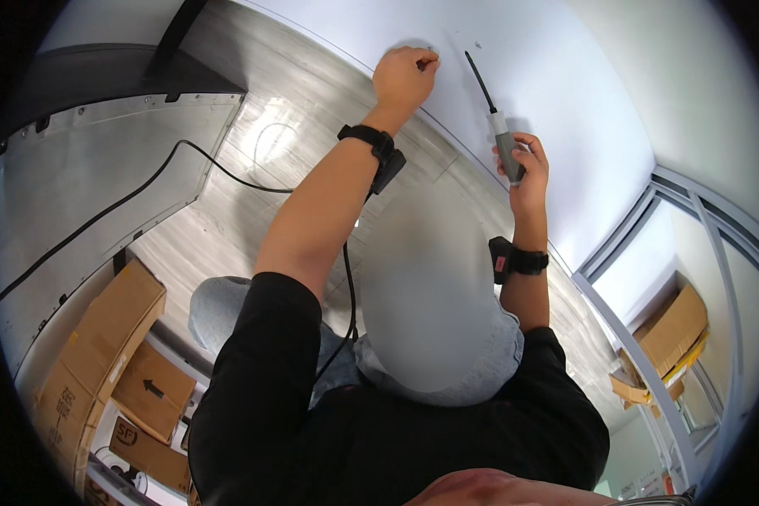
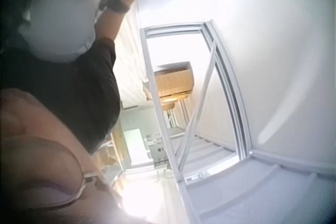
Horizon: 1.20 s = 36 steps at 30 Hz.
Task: The person uses a corded electric screwdriver to remove screws from the back panel of a black electronic device, then removes the panel to expose the internal components. The person continues to remove additional screws from the device's chassis.
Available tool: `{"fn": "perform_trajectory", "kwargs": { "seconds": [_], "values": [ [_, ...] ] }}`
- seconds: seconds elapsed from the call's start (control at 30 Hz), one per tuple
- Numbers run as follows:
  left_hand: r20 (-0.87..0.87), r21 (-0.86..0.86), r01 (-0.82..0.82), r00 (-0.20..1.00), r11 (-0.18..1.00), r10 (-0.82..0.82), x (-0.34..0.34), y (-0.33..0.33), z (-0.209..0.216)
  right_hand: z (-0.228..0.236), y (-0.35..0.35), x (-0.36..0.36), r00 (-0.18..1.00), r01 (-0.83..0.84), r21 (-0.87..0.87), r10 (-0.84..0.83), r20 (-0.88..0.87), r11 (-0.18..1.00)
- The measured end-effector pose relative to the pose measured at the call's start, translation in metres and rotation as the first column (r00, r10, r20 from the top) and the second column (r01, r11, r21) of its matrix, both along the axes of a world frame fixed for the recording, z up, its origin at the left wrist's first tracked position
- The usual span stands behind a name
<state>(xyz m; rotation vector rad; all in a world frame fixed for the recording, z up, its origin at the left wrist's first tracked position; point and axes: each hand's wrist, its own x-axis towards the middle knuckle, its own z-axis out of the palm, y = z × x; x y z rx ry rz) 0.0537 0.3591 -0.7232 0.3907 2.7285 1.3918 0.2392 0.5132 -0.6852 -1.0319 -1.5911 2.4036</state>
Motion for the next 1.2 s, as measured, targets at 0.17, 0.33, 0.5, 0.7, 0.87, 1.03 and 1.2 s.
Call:
{"fn": "perform_trajectory", "kwargs": {
  "seconds": [0.17,0.33,0.5,0.7,0.87,1.03,1.2],
  "values": [
    [0.076,-0.029,0.015,0.997,0.999,-0.013,-0.001,0.001,0.003,-0.002,-0.003,0.005,0.999,0.036,0.016,-0.036,0.017,0.999],
    [0.095,-0.053,0.051,0.994,0.997,-0.046,-0.004,0.001,0.006,-0.002,-0.002,0.007,0.999,0.036,0.023,-0.036,0.001,0.999],
    [0.142,0.125,0.101,0.983,0.987,-0.118,-0.005,-0.014,0.006,0.005,-0.009,0.003,0.998,0.058,0.026,-0.057,-0.03,0.998],
    [0.303,0.263,0.145,0.926,0.954,-0.224,-0.014,-0.08,0.029,0.027,-0.031,-0.029,0.994,-0.011,-0.061,0.005,-0.108,0.998],
    [0.392,0.307,-0.062,0.918,0.95,-0.067,-0.029,-0.18,0.11,0.074,-0.078,-0.097,0.942,-0.26,-0.013,0.25,-0.226,0.966],
    [0.428,0.391,-0.244,0.902,0.887,0.059,-0.04,-0.256,0.186,0.14,-0.143,-0.15,0.816,-0.466,0.096,0.469,-0.337,0.88],
    [0.406,0.541,-0.302,0.911,0.785,0.07,-0.028,-0.285,0.243,0.193,-0.187,-0.162,0.693,-0.618,0.168,0.633,-0.345,0.768]
  ]
}}
